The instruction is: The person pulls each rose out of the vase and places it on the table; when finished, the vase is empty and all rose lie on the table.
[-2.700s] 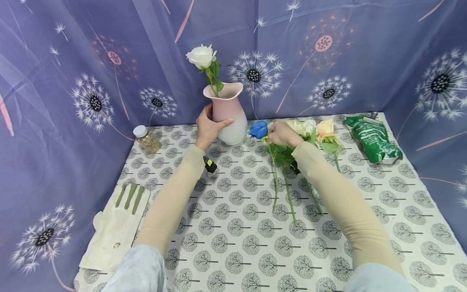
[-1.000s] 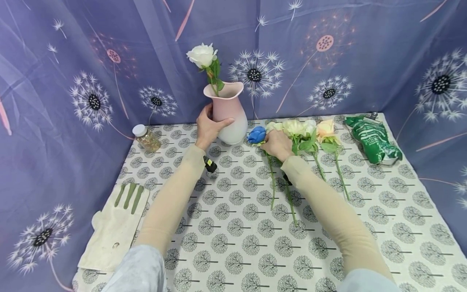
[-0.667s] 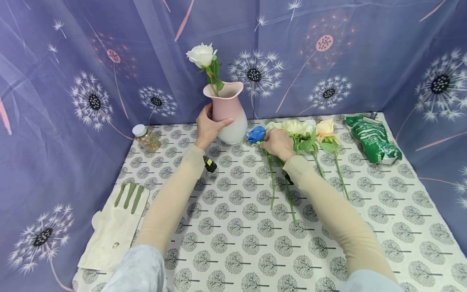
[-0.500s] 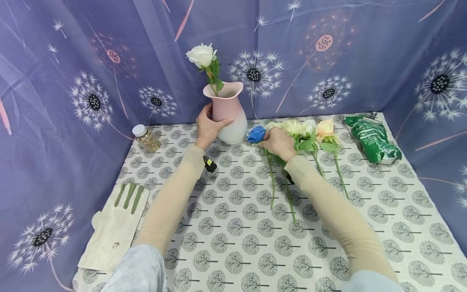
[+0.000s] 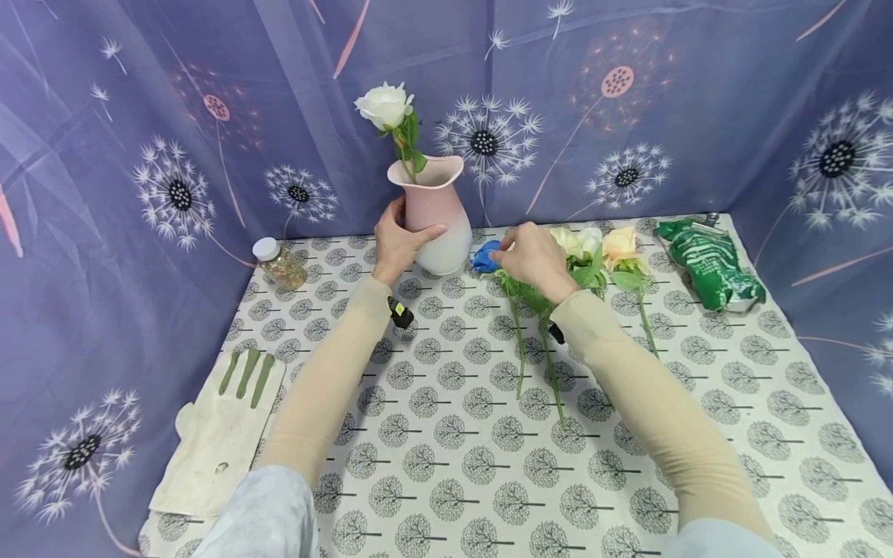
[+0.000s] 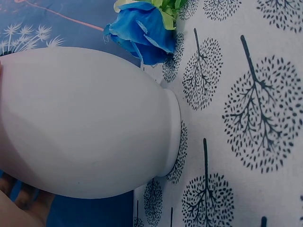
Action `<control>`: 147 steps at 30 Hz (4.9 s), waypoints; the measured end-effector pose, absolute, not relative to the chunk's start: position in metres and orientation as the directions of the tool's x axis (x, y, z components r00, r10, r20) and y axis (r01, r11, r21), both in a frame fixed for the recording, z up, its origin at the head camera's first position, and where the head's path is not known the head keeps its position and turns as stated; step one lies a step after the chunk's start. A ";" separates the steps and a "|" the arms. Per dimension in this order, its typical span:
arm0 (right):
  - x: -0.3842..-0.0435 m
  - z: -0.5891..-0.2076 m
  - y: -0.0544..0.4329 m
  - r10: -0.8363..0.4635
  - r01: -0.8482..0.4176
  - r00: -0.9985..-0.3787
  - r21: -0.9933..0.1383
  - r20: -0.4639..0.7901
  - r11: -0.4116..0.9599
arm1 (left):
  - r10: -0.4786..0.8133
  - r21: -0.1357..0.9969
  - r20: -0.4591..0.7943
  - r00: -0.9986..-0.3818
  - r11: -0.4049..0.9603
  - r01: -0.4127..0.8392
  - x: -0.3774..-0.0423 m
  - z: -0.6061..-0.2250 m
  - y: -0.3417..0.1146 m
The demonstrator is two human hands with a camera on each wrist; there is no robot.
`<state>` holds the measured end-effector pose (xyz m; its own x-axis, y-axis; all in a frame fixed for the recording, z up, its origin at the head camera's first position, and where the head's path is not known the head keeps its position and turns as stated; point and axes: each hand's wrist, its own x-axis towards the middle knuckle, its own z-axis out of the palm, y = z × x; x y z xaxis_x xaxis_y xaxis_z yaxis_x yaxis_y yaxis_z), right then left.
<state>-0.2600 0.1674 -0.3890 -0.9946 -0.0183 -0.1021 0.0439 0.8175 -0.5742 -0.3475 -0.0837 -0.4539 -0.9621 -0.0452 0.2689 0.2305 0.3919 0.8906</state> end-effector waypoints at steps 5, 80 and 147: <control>-0.254 -0.368 0.163 -0.017 0.027 -0.998 -0.592 -0.068 0.805 | -0.043 0.887 0.269 -0.962 0.400 0.230 -0.348 -0.454 -0.084; -0.357 -0.277 0.025 0.057 -0.032 -0.982 -0.454 0.182 0.890 | -0.029 0.858 0.306 -0.952 0.441 0.263 -0.350 -0.454 -0.086; -0.308 -0.181 0.081 0.063 -0.259 -0.901 -0.648 0.429 0.716 | -0.029 0.885 0.293 -0.956 0.388 0.259 -0.357 -0.459 -0.084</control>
<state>-0.3076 0.0815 -0.1805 -0.9010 0.0625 0.4293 -0.2593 0.7159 -0.6483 -0.3568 -0.0838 -0.4593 -0.9558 -0.0286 0.2927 0.2593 0.3878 0.8845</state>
